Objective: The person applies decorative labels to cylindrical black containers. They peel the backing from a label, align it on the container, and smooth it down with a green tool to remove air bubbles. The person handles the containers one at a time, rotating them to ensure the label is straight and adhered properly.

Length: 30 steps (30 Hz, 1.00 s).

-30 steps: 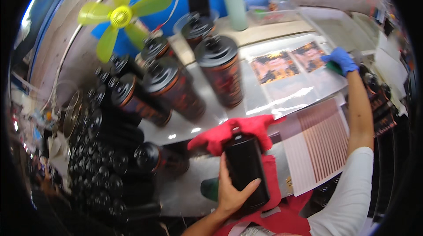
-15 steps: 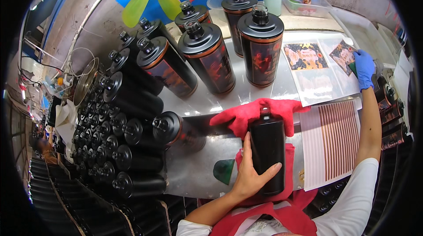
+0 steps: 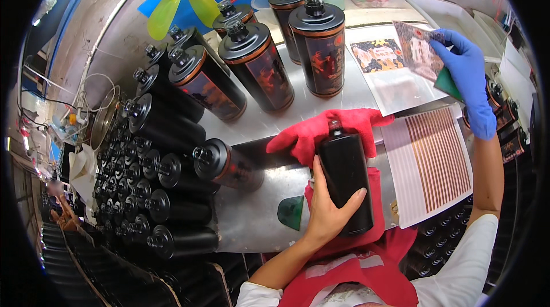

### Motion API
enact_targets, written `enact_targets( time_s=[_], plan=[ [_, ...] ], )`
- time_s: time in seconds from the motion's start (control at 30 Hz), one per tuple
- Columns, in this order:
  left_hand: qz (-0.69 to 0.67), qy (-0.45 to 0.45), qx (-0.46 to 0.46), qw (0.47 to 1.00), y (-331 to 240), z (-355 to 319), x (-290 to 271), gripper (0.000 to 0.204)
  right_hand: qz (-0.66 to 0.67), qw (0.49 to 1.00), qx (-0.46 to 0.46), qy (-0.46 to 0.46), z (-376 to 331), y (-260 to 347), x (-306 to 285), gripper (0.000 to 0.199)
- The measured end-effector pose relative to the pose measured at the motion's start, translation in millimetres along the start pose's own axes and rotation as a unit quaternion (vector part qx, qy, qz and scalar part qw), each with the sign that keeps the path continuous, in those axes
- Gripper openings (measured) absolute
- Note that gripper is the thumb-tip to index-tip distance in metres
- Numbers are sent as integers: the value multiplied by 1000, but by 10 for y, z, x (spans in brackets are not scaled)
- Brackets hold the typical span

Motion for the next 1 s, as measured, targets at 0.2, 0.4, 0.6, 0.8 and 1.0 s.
enact_targets(
  time_s=[0.2, 0.4, 0.6, 0.8, 1.0],
  plan=[
    [141, -16, 45, 989, -76, -33, 4, 101, 29, 992, 61, 104, -631, 413, -233, 20],
    [149, -25, 30, 988, -98, -31, 23, 102, 23, 982, 52, 178, -1116, 627, -347, 22],
    [138, -25, 82, 987, -108, -122, -46, 107, 87, 961, 20, 262, -1509, 841, -283, 18],
    [-63, 74, 121, 988, -438, -446, -159, 108, 251, 875, 118, 397, -1759, 1067, -227, 20],
    [-115, 2, 71, 991, -244, -232, -319, 69, 296, 841, 233, 389, -1957, 729, 574, 25]
  ],
)
Point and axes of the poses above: each hand's wrist, its own z-axis towards the middle knuckle, its own x-axis out of the palm, y = z × x, the point moved 8 cm from there along z, towards the middle knuckle, and after that the axes turned 15 degrees about -z, right-handed, at the moved point
